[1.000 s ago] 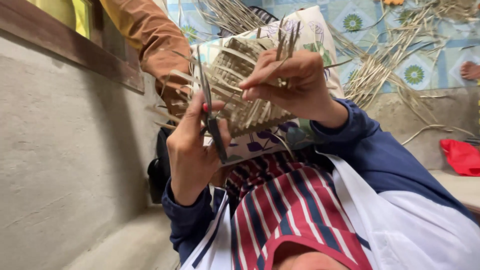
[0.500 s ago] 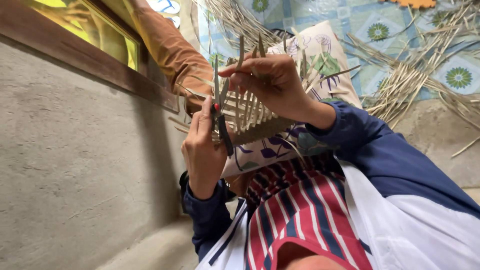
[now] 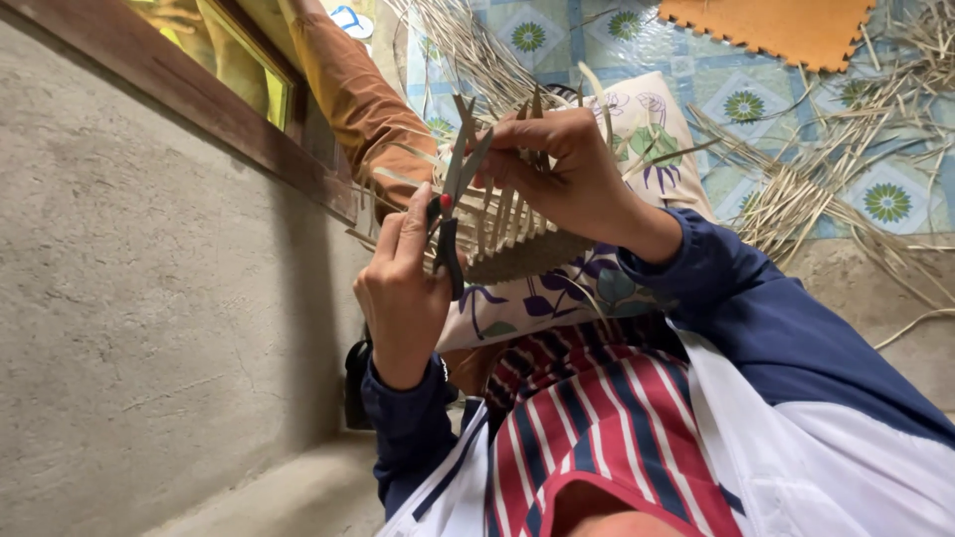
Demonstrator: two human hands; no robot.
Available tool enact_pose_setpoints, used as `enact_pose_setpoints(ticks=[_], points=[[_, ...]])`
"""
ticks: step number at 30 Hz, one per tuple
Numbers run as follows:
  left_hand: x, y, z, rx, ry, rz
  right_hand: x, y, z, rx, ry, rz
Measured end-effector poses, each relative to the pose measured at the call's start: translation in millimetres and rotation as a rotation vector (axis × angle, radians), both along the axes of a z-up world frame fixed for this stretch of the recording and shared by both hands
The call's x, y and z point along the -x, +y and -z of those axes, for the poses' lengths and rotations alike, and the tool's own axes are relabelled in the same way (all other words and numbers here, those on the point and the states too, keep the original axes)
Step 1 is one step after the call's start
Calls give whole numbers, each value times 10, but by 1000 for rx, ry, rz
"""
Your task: Weaving a small basket from dried plant fibers and trimming the excess material with scissors.
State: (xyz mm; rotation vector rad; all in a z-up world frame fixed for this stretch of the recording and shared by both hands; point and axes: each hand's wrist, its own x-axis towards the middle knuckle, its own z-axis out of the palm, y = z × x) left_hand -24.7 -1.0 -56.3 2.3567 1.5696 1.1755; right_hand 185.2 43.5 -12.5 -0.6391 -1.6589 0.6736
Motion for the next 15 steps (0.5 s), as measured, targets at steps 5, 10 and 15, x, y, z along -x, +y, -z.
enact_pose_setpoints(ticks=[5, 10, 15], points=[[20, -26, -111, 4, 19, 5, -40, 3, -24, 4, -56, -14], [1, -94, -332, 88, -113, 174, -120, -37, -68, 36, -108, -124], [111, -154, -317, 149, -336, 154, -220, 23, -14, 85, -2, -164]])
